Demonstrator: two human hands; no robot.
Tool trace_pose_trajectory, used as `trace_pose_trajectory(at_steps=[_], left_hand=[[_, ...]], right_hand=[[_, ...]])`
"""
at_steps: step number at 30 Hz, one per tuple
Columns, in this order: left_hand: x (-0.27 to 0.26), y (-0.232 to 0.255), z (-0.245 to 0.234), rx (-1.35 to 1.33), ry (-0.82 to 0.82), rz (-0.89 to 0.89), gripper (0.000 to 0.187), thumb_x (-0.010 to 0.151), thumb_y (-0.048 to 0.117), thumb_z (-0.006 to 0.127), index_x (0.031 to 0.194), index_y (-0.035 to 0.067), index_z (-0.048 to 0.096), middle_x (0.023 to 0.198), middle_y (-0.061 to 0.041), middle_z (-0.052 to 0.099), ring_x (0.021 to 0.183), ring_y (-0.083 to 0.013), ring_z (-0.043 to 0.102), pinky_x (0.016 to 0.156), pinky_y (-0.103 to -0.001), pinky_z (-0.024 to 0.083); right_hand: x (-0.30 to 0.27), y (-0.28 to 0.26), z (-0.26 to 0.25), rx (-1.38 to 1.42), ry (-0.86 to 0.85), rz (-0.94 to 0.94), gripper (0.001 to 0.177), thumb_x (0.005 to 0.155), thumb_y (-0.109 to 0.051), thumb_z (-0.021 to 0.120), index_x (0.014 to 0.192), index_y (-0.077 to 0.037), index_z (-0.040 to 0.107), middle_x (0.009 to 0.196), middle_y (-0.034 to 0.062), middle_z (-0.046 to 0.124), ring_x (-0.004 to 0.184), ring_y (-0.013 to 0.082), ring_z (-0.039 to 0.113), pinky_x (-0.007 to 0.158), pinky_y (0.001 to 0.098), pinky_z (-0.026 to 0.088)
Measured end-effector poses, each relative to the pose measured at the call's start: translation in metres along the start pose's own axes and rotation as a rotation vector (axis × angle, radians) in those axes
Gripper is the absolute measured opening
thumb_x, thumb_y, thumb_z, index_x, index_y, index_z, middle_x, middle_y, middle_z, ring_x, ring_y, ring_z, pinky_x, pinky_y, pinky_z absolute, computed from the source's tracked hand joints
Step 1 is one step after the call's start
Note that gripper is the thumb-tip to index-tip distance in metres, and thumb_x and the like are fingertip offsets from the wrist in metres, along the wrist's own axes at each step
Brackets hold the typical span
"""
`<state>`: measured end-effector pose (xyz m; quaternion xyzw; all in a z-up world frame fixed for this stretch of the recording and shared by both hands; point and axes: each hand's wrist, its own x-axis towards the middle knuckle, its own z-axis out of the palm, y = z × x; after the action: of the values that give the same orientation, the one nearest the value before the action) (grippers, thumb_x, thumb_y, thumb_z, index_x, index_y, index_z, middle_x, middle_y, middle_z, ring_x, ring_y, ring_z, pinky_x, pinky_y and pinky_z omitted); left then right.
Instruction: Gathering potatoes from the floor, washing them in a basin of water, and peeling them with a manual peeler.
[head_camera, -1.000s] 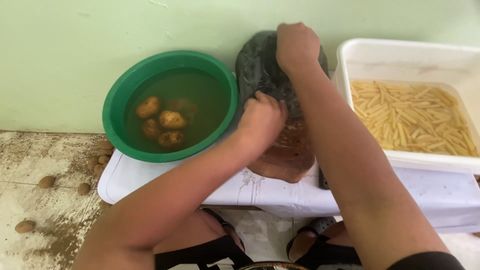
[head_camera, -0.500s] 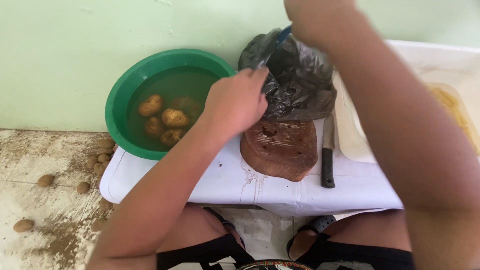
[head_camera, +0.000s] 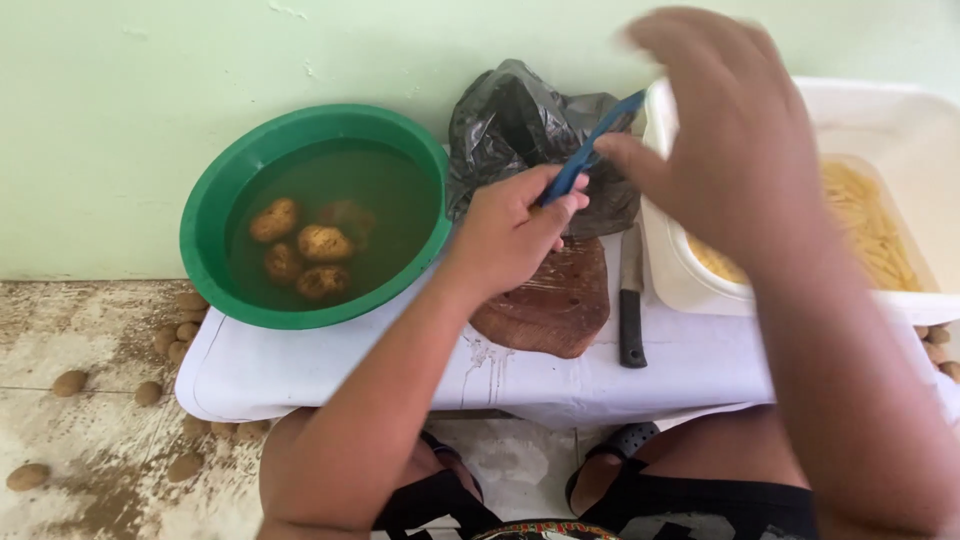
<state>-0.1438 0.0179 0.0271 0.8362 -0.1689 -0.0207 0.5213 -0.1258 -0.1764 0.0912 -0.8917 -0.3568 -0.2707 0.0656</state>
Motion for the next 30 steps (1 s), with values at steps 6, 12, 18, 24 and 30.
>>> trace_pose_trajectory(at_steps=[6,12,18,24,30], left_hand=[[-0.015,-0.027,0.046,-0.300,0.226,-0.217,0.031,0.092,0.032,0.063,0.116,0.020,0.077,0.083,0.004,0.075,0.075,-0.0060,0.065,0.068,-0.025,0.053],[-0.005,-0.061,0.067,-0.216,0.296,0.097,0.066,0.088,0.016,0.066,0.151,0.014,0.045,0.127,-0.018,0.067,0.117,-0.0374,0.067,0.094,-0.050,0.058],[-0.003,-0.120,0.077,-1.065,0.231,-0.012,0.091,0.069,-0.016,0.055,0.149,0.011,0.022,0.123,-0.010,0.041,0.105,-0.0185,0.059,0.080,-0.022,0.054],[-0.004,-0.135,0.075,-1.402,0.308,-0.067,0.033,0.097,0.016,0.072,0.123,0.008,0.056,0.126,-0.020,0.071,0.110,-0.0292,0.072,0.085,-0.029,0.061],[-0.013,-0.128,0.080,-1.531,0.401,-0.277,0.035,0.107,0.042,0.053,0.110,0.009,0.065,0.108,-0.017,0.074,0.084,-0.0264,0.073,0.063,-0.027,0.056]], right_hand=[[-0.051,-0.057,0.045,0.633,-0.070,0.750,0.079,0.085,-0.034,0.074,0.154,-0.016,0.040,0.132,0.0026,0.073,0.089,0.0196,0.079,0.080,0.0353,0.058],[-0.062,-0.039,0.104,0.811,0.074,0.802,0.027,0.099,-0.040,0.070,0.119,-0.022,0.073,0.109,0.0032,0.079,0.105,0.0248,0.075,0.088,0.0383,0.061],[-0.082,-0.024,0.123,0.998,0.155,0.752,0.024,0.105,-0.018,0.045,0.115,-0.009,0.065,0.085,0.0058,0.073,0.088,0.0203,0.068,0.082,0.0378,0.057],[-0.097,-0.022,0.118,0.756,-0.043,0.660,0.020,0.100,-0.026,0.059,0.108,-0.014,0.072,0.064,0.0168,0.066,0.065,0.0389,0.068,0.064,0.0493,0.055],[-0.115,-0.035,0.142,0.417,-0.037,0.314,0.031,0.102,-0.038,0.058,0.090,-0.011,0.067,0.055,0.0101,0.058,0.052,0.0350,0.063,0.050,0.0425,0.053]])
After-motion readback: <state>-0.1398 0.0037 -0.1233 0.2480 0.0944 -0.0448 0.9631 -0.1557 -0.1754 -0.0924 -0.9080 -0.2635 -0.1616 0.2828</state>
